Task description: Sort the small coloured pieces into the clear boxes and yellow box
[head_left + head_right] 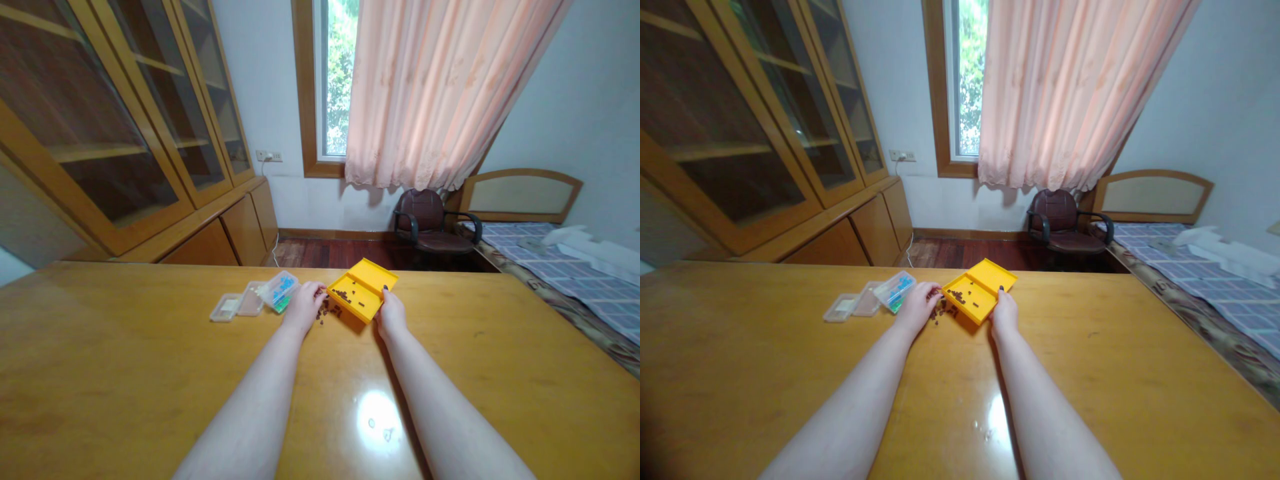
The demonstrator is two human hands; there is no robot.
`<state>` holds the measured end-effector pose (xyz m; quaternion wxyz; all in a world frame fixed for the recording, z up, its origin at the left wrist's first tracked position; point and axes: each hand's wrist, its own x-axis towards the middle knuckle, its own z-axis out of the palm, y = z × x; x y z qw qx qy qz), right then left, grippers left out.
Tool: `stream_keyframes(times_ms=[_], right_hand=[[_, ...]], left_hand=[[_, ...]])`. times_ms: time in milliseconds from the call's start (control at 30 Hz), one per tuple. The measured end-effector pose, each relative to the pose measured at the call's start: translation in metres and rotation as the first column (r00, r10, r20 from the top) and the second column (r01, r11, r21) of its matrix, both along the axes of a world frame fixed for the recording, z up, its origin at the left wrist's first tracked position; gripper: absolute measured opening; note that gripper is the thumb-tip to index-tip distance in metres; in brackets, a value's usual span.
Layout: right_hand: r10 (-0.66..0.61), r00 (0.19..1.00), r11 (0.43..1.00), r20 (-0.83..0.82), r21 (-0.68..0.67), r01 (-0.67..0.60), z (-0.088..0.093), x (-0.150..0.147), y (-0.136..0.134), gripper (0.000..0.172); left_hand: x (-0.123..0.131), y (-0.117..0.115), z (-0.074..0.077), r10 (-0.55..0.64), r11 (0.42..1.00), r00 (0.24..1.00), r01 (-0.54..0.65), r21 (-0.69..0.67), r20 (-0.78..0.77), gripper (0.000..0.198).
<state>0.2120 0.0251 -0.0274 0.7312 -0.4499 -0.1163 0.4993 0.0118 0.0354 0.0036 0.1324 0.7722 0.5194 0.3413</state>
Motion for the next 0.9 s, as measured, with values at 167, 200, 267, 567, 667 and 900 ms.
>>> stream_keyframes(times_ms=[167, 200, 267, 567, 667, 900], right_hand=[[-0.014, 1.0, 1.0, 0.01, 0.013, 0.014, -0.001, 0.0, 0.001, 0.017], [-0.006, 0.999, 1.0, 0.036, 0.015, 0.005, -0.002, 0.0, 0.001, 0.017], [0.013, 0.996, 0.999, 0.092, 0.033, -0.016, -0.004, -0.002, 0.0, 0.017], [0.148, 0.946, 0.986, 0.289, 0.03, -0.163, -0.001, -0.008, -0.007, 0.021], [0.085, 0.967, 0.993, 0.24, 0.055, -0.101, -0.005, -0.006, -0.004, 0.023], [-0.188, 0.925, 0.98, 0.33, 0.003, 0.198, -0.005, 0.009, -0.003, 0.021]], left_hand=[[-0.002, 0.002, 0.0, 0.036, 0.999, 0.999, -0.036, 0.012, 0.037, 0.013], [-0.002, 0.003, 0.0, 0.048, 0.999, 0.998, -0.049, 0.016, 0.046, 0.013], [-0.001, 0.003, 0.0, 0.073, 0.997, 0.995, -0.075, 0.029, 0.073, 0.013], [0.009, -0.007, 0.004, -0.179, 0.984, 0.981, 0.18, -0.002, 0.078, 0.019], [0.008, -0.006, 0.003, -0.205, 0.979, 0.976, 0.205, 0.01, 0.068, 0.024], [0.003, -0.003, 0.0, -0.097, 0.994, 0.995, 0.096, -0.044, -0.031, 0.02]])
